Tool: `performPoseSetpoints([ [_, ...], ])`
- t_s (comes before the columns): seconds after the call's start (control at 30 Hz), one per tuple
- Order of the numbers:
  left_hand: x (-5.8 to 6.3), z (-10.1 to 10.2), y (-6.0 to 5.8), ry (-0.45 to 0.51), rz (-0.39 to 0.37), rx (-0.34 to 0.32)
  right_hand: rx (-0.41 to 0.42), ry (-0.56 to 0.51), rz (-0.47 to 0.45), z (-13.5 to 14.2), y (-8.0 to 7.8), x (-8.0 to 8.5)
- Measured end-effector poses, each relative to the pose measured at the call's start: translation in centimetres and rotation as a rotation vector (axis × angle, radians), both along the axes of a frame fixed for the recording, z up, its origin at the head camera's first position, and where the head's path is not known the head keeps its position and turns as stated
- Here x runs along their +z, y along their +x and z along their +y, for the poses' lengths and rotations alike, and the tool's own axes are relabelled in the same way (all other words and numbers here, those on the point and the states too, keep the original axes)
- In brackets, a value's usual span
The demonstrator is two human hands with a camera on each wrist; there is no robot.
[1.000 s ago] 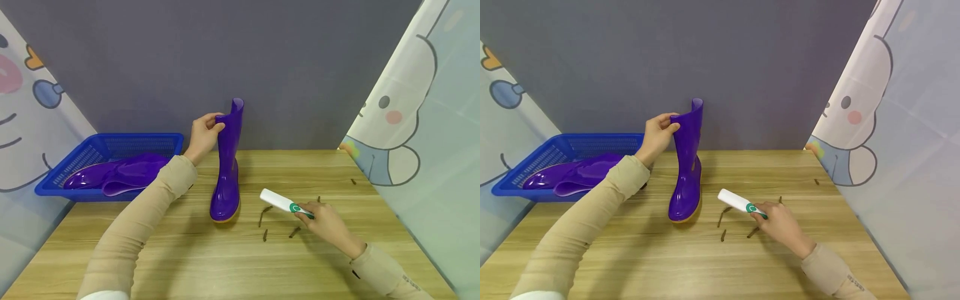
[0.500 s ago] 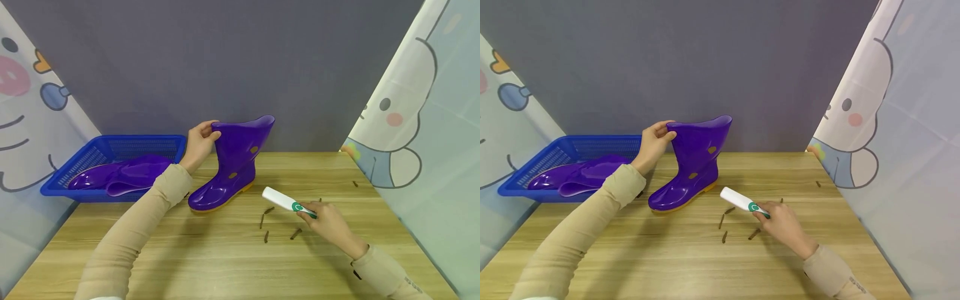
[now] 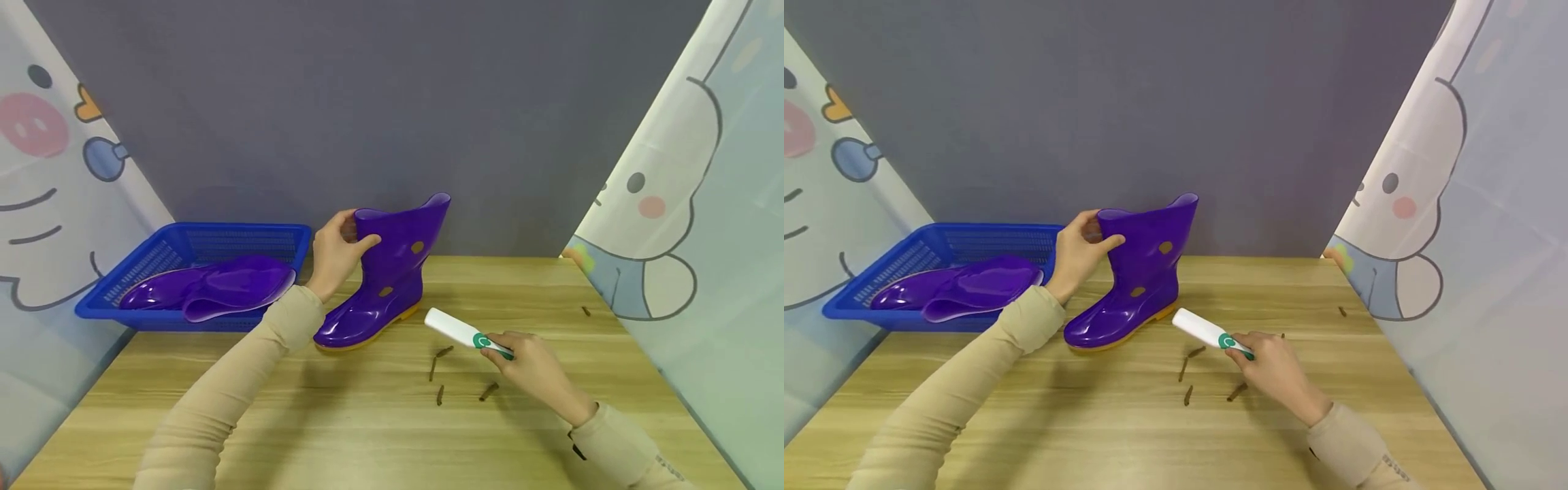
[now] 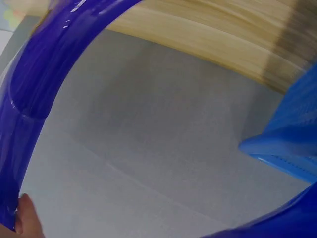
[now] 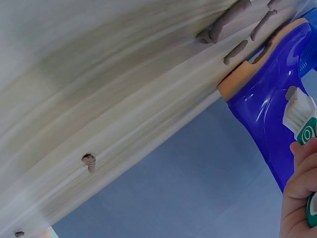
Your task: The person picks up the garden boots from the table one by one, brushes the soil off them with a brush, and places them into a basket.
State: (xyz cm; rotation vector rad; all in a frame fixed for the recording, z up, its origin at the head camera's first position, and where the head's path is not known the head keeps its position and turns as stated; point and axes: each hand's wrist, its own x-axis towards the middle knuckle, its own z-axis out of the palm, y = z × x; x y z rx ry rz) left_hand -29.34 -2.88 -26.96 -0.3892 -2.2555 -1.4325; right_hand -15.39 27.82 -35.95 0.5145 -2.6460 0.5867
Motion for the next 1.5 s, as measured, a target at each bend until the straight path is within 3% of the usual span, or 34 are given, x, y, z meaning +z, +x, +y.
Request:
performPoseSetpoints([
  [0.1,-0.3,-0.2,-0.1,0.030,0.080,0.058,0.002,-0.026,-0.003,-0.2,-0.2,0.0],
  [0.2,-0.4,-0.5,-0.4,0.072,0.103,0.061,-0.011,-0.054,-0.006,-0.5,-0.6,0.0],
  [0.33,-0.5,-0.6,-0.6,0.123,0.064,0.041,-0.029,-0.089,-0.029,-1.0,-1.5,0.4],
  [0.47,-0.5,-0.6,-1.0,0.168,-0.010,0.052,-0.009,-0.120,0.006,-1.9,-3.1,1.3],
  [0.6,-0.6,-0.8,-1.4,0.201,-0.092,0.059,0.012,-0.151,0.137,-3.0,-5.4,2.2],
  [0.73,-0.5,-0.8,-1.6,0.217,-0.147,0.033,0.031,-0.225,0.332,-4.5,-7.8,2.8],
  [0.87,-0.4,-0.8,-1.5,0.222,-0.166,0.023,0.079,-0.293,0.502,-6.2,-10.2,2.8],
  [1.0,-0.4,-0.7,-1.4,0.236,-0.166,0.006,0.103,-0.310,0.599,-7.4,-11.9,2.5],
  [1.13,-0.5,-0.6,-1.4,0.257,-0.180,-0.015,0.106,-0.315,0.624,-7.6,-12.7,1.8],
  [1.5,-0.5,-0.6,-1.6,0.249,-0.189,-0.021,0.100,-0.214,0.558,-7.3,-12.9,0.6],
])
